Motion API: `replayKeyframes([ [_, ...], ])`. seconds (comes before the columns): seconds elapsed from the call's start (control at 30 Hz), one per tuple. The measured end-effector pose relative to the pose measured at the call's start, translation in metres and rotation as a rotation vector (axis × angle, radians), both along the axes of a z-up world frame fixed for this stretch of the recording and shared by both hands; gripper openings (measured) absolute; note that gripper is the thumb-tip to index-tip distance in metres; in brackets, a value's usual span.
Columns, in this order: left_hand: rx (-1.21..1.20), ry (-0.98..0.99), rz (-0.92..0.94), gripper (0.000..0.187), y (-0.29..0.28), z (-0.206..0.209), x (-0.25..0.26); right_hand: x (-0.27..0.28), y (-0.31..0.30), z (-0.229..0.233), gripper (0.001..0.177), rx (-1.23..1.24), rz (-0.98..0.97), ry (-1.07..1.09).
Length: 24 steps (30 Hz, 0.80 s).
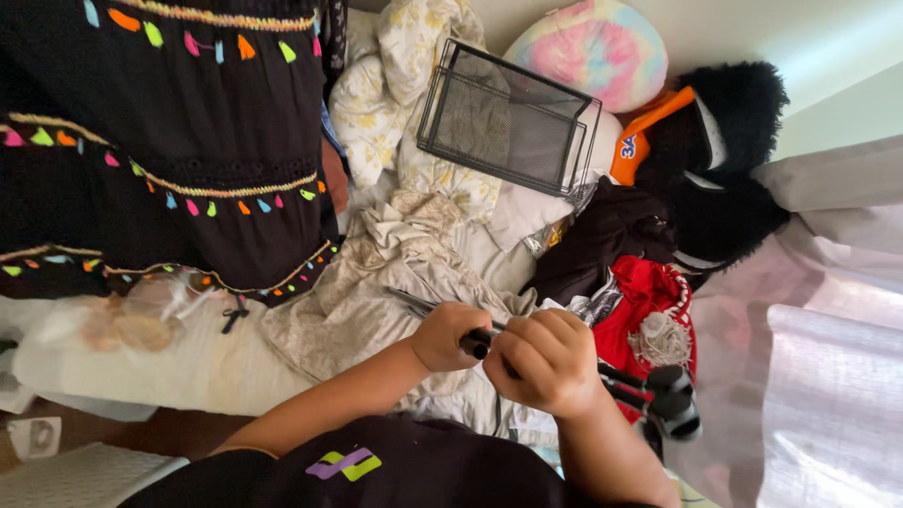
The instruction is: The person assembles a black wire mesh storage rack by connecting metal frame pieces and inserting a mesh basket. They attach small black plastic feet to the frame legs and place the basket into the frame.
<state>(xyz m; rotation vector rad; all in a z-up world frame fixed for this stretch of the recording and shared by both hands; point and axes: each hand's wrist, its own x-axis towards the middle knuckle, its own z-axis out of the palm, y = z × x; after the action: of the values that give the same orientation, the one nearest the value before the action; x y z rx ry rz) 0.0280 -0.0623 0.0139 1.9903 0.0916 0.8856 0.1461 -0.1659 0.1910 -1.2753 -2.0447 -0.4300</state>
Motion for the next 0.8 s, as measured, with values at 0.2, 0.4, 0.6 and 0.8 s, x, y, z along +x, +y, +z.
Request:
replayKeyframes([
  [0.2, -0.099, 0.036, -0.147, 0.023, 0.019, -0.009, -0.010, 0.004, 0.016, 0.004, 0.022, -0.002, 0.161, -0.092],
  [0.4, -0.039, -0.153, 0.083, 0.026, 0.022, -0.047, -0.014, -0.019, 0.031, 0.041, 0.020, 0.079, -0.041, 0.043],
  [0.6, -0.107, -0.055, 0.204, 0.013, 0.016, -0.064, -0.028, 0.002, -0.021, 0.097, 0.019, 0.432, -0.362, 0.399],
  [0.8, -0.153, -0.032, 0.295, 0.012, 0.033, -0.045, -0.021, -0.003, -0.024, 0.086, 0.014, 0.370, -0.207, 0.671],
])
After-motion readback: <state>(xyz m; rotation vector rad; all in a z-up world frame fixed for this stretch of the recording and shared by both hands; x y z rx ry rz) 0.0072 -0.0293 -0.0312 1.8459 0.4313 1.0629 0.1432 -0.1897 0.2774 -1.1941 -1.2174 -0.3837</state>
